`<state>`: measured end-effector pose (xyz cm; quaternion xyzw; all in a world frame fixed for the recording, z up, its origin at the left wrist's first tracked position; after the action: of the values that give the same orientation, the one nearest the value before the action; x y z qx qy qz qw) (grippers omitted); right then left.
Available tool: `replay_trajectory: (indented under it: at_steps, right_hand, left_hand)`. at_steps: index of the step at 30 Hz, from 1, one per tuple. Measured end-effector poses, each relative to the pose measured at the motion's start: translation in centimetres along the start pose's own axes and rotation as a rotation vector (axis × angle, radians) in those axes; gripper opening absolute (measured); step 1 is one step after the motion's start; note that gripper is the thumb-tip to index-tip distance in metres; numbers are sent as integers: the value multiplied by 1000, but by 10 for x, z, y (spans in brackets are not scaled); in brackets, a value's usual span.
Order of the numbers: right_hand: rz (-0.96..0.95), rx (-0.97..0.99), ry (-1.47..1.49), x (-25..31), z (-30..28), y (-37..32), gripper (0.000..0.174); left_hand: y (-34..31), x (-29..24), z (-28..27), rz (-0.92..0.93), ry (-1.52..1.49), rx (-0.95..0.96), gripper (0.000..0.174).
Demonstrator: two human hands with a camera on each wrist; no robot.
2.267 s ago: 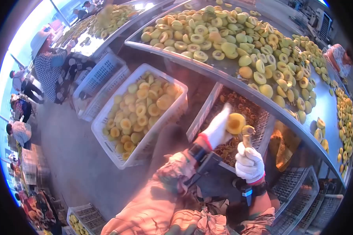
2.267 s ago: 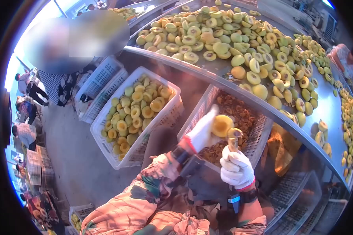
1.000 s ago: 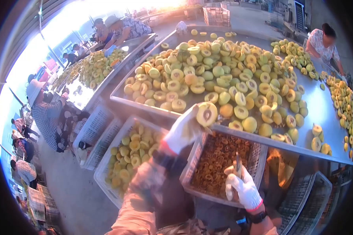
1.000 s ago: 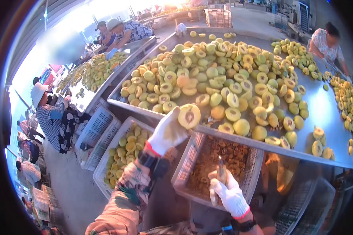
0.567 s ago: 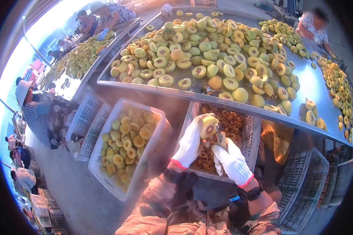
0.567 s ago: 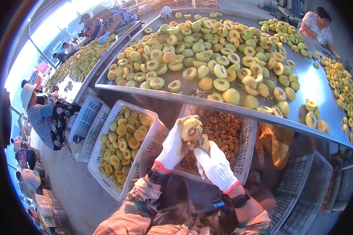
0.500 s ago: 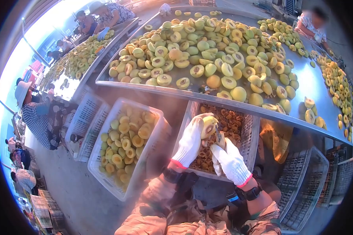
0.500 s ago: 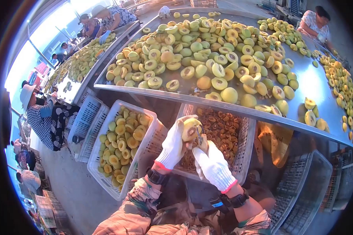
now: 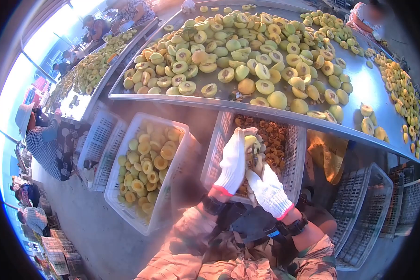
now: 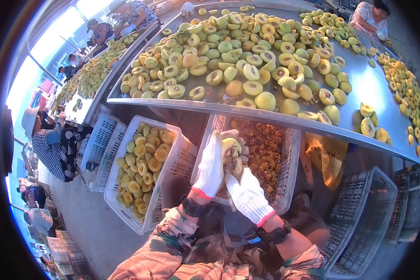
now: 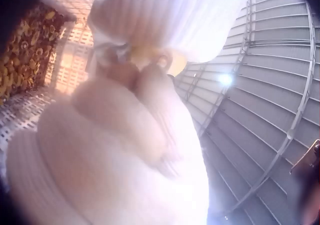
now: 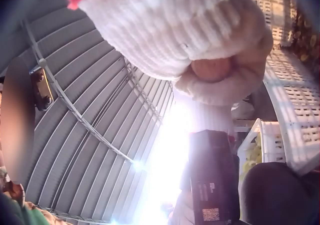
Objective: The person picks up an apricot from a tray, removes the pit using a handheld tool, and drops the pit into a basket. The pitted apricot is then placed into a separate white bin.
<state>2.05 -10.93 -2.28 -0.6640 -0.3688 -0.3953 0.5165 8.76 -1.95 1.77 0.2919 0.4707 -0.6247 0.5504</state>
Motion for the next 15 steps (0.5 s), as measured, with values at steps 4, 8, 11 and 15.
replay_trajectory:
  at_steps: [4,8,11,15]
  right_hand:
    - [-8,26,68,12,-1,-10,23]
    - [263,264,274,18,5,-28,25]
    - [267,277,306,20,7,-29,21]
    - [261,307,223,17,8,-33,22]
  left_hand:
    - [3,1,-5,200,61,-117,46]
    - [-2,5,1,-105,-5,31,52]
    - [5,12,-5,-156,57,9,55]
    - [7,9,-10,-103,143,-82,55]
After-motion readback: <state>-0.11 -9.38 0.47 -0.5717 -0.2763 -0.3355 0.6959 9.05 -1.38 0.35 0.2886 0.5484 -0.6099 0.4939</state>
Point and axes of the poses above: each hand's wrist, its own y-axis towards the middle knuckle, its own z-axis out of the palm, x = y × z, the point moved 9 cm from there along y, towards the middle knuckle, and after that the axes turned 14 degrees about -x, right-handed, at the moved point
